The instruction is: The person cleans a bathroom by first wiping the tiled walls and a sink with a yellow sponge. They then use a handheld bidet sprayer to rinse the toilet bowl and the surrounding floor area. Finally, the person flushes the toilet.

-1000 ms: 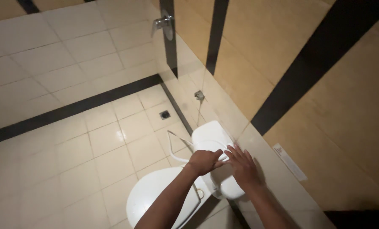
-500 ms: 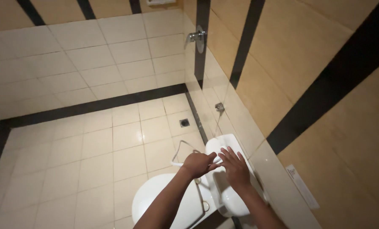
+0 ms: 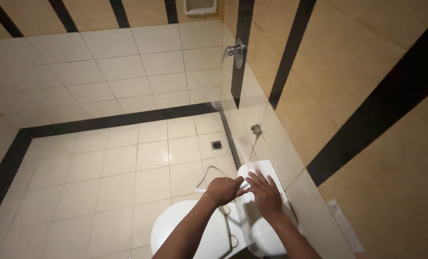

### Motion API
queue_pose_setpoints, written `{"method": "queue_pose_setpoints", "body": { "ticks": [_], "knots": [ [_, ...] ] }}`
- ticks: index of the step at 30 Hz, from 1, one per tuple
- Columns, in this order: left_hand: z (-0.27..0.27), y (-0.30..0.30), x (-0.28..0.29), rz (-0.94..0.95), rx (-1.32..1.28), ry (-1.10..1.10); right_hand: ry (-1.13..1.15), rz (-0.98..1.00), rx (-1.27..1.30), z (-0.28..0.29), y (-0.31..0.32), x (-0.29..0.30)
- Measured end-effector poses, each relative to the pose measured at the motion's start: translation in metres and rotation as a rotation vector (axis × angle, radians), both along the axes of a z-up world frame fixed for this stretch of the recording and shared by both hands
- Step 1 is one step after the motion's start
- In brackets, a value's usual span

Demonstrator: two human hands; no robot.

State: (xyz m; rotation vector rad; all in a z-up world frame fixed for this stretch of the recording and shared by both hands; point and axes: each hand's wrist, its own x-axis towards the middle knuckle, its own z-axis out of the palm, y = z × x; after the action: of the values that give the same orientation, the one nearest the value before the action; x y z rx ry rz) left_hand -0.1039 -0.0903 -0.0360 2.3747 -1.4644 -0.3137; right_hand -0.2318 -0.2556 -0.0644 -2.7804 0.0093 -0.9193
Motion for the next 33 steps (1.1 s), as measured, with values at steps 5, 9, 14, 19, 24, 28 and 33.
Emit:
{"method": "queue_pose_setpoints", "body": {
  "ticks": [5, 9, 14, 19, 24, 28, 33],
  "knots": [
    [-0.003, -0.012, 0.000, -0.029, -0.016, 0.003, 0.024, -0.046, 0.024, 0.000, -0.006, -0.005],
    [-0.004, -0.021, 0.001, -0.074, -0.023, 0.006, 0.006, -0.071, 0.032, -0.012, -0.015, -0.009],
    [0.000, -0.032, -0.003, -0.088, 0.028, -0.011, 0.004, -0.119, 0.003, -0.017, -0.021, -0.013],
    [-0.001, -0.036, -0.002, -0.110, 0.039, -0.005, -0.012, -0.130, -0.012, -0.016, -0.023, -0.017],
    [0.011, -0.036, -0.003, -0.117, 0.092, -0.025, 0.003, -0.136, 0.027, -0.014, -0.024, -0.015],
    [0.012, -0.033, 0.002, -0.127, 0.091, 0.007, 0.007, -0.121, 0.008, -0.002, -0.019, -0.015],
    [0.003, -0.023, 0.007, -0.077, 0.017, 0.009, -0.006, -0.096, -0.018, -0.002, -0.012, -0.003]
  ]
}}
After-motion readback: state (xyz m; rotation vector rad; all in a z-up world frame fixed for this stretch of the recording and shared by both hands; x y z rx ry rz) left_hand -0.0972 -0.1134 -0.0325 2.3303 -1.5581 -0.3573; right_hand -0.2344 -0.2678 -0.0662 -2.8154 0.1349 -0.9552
